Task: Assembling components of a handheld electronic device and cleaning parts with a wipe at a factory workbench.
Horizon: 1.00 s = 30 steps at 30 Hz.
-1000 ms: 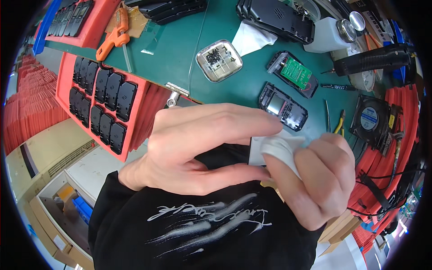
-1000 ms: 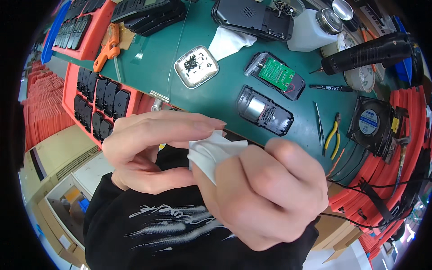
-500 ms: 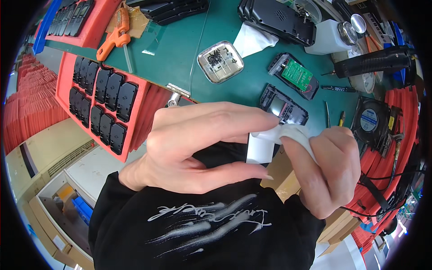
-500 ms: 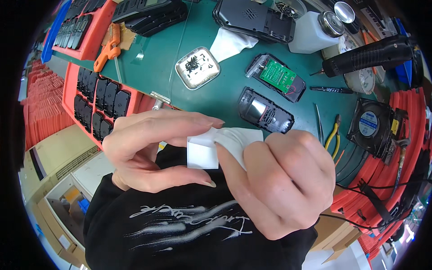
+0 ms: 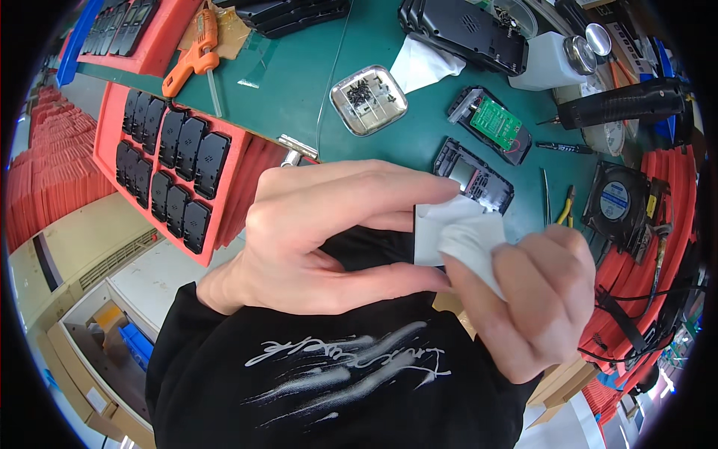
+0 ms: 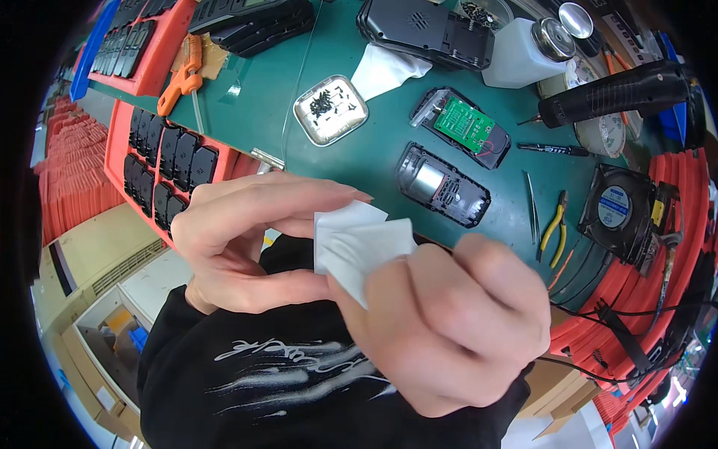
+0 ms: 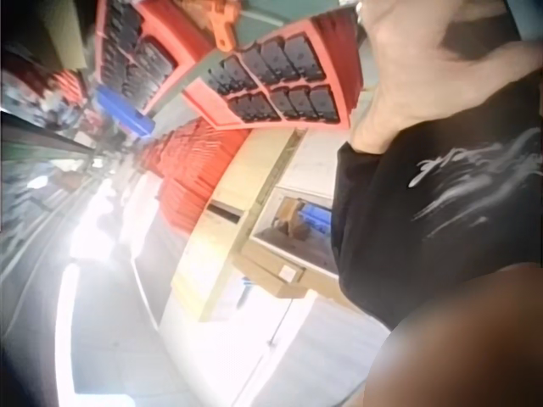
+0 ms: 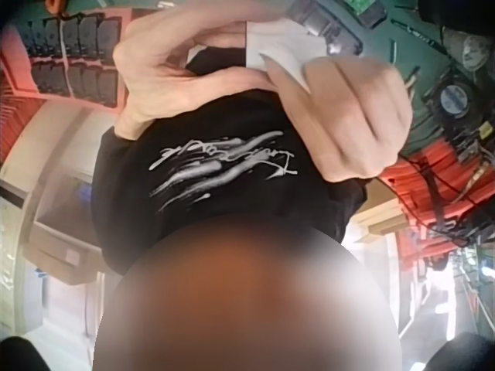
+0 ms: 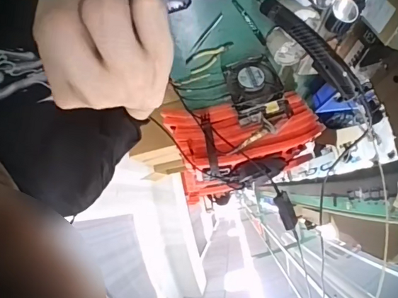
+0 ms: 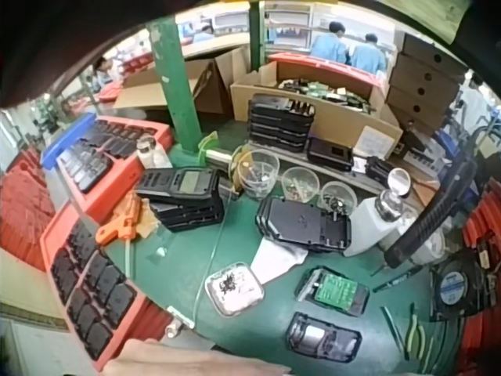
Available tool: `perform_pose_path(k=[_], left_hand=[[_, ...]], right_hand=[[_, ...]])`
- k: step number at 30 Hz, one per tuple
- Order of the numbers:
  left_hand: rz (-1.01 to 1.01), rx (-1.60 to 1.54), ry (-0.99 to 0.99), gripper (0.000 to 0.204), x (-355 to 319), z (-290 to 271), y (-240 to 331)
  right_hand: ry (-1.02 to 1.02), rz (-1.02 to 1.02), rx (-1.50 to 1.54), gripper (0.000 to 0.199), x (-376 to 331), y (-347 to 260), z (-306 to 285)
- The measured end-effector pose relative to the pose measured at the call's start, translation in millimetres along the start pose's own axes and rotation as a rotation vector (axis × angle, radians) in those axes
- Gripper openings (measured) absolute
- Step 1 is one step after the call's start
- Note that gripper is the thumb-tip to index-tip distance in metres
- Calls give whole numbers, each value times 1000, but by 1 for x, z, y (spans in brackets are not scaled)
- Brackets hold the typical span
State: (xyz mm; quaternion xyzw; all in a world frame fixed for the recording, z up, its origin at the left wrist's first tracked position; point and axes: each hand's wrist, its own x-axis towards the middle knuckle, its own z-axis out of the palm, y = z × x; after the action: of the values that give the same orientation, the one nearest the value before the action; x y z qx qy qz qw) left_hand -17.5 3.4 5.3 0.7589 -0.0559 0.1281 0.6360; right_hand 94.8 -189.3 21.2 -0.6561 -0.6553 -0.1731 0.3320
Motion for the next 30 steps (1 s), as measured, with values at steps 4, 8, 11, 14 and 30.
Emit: perform_pose_path(k=[4, 8, 11, 14, 30], left_hand=[[-11, 12, -5, 53, 1, -1, 2], [-21, 25, -4, 56, 1, -1, 3], [26, 22, 12, 60, 0, -1, 1], [15, 34, 15, 62, 0, -3, 1], [13, 47, 24, 64, 0, -7, -2]], right_hand=[[19, -71, -3, 43, 4, 4, 10], [9, -51, -44, 43, -1, 3, 5], [-10, -19, -85, 43, -2, 2, 0], [-32, 2, -136, 43, -1, 4, -4], [33, -45, -57, 41, -3, 6, 4]])
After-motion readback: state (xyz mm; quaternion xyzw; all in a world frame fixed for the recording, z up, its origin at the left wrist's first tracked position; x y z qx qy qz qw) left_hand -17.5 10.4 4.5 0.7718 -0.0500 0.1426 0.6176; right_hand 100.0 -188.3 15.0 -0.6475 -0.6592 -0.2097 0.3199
